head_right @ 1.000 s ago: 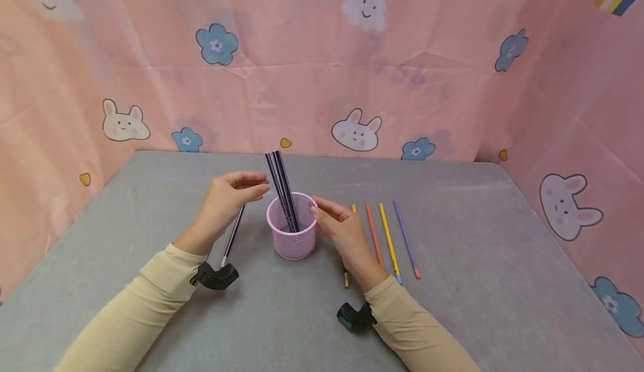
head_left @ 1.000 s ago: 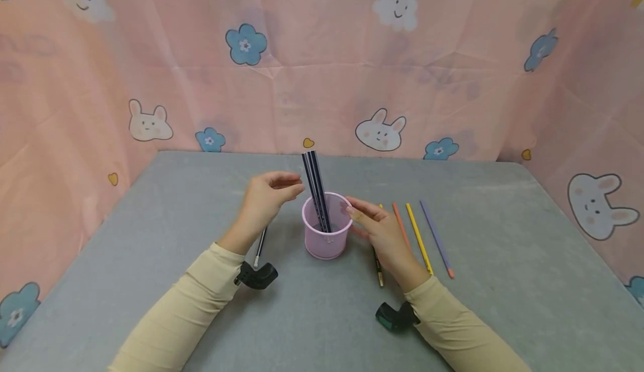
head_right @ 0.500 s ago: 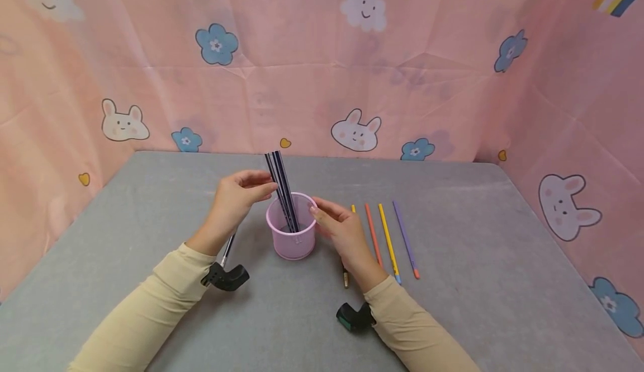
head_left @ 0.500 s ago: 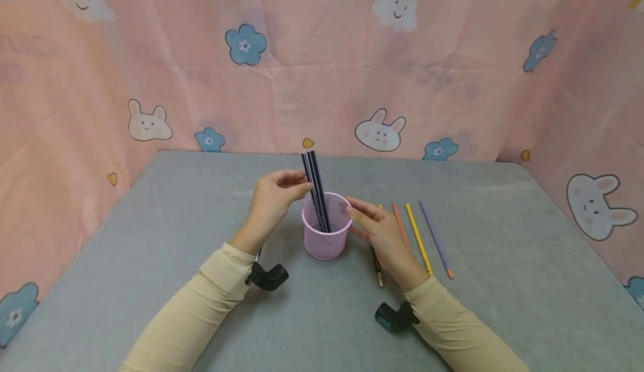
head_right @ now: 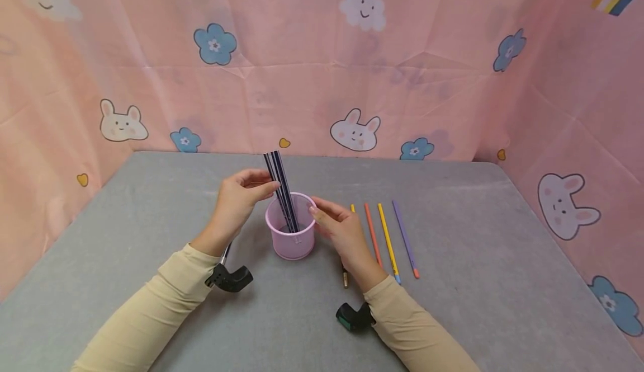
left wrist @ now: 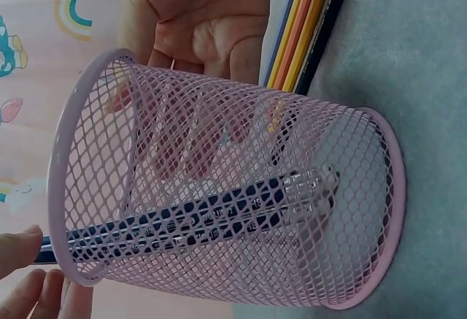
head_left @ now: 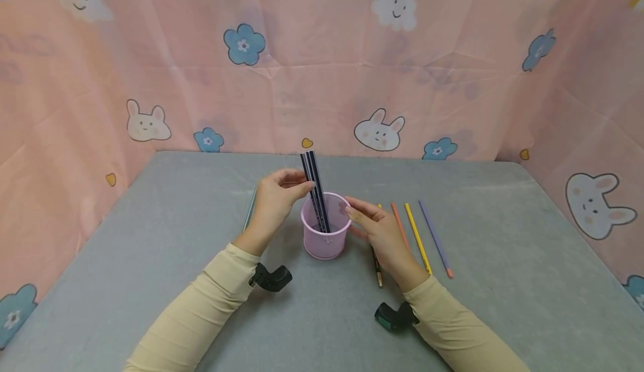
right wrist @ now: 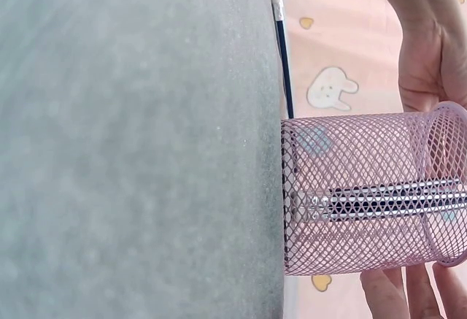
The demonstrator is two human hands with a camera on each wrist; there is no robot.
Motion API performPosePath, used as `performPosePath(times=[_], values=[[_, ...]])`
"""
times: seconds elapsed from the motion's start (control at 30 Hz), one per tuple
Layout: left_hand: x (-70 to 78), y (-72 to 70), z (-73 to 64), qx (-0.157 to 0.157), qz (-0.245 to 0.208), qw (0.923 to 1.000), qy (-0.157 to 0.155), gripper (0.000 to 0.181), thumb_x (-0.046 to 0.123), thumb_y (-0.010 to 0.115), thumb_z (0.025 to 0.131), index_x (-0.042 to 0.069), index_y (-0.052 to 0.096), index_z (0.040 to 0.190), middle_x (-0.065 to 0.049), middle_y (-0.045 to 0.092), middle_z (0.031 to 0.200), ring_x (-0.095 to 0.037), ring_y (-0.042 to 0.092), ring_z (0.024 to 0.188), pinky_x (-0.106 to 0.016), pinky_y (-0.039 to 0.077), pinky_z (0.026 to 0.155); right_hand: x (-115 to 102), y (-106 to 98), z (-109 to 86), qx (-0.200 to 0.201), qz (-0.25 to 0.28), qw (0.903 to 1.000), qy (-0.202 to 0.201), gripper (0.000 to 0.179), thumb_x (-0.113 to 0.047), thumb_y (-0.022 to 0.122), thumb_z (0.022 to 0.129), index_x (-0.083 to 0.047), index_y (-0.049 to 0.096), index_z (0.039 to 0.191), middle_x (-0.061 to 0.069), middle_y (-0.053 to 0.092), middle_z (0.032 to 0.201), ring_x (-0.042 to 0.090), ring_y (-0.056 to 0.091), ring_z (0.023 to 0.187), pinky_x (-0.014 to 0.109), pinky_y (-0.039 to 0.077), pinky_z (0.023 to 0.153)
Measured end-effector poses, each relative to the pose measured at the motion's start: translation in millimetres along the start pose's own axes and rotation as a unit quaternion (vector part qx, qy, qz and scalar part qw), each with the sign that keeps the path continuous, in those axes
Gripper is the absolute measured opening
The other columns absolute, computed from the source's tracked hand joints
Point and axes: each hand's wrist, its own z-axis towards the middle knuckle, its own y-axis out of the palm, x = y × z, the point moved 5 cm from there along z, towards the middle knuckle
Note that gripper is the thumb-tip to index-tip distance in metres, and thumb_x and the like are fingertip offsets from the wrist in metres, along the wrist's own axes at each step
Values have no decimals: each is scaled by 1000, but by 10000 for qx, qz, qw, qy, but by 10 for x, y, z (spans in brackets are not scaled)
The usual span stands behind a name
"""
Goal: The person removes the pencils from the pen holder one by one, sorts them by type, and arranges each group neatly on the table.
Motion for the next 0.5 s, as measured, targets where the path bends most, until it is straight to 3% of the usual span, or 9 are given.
performPosePath(times=[0.23, 0.5], values=[[13, 47, -9, 20, -140, 9999, 26, 30, 16, 78, 87, 2, 70, 112, -15, 73, 111, -24, 70, 103, -34, 60, 91, -1, -23, -3, 41, 3, 10000, -13, 41, -20, 60, 100, -3, 58, 137, 13, 58, 142, 21, 58, 127, 44, 51, 107], [6, 53, -32, 117, -431, 9990, -67, 24, 11, 76, 88, 0, 68, 108, -16, 73, 107, -16, 70, 91, -29, 61, 88, 4, -21, -6, -13, 37, 10000, -30, 40, -20, 61, 100, -3, 59, 137, 13, 60, 140, 20, 59, 126, 42, 53, 105]])
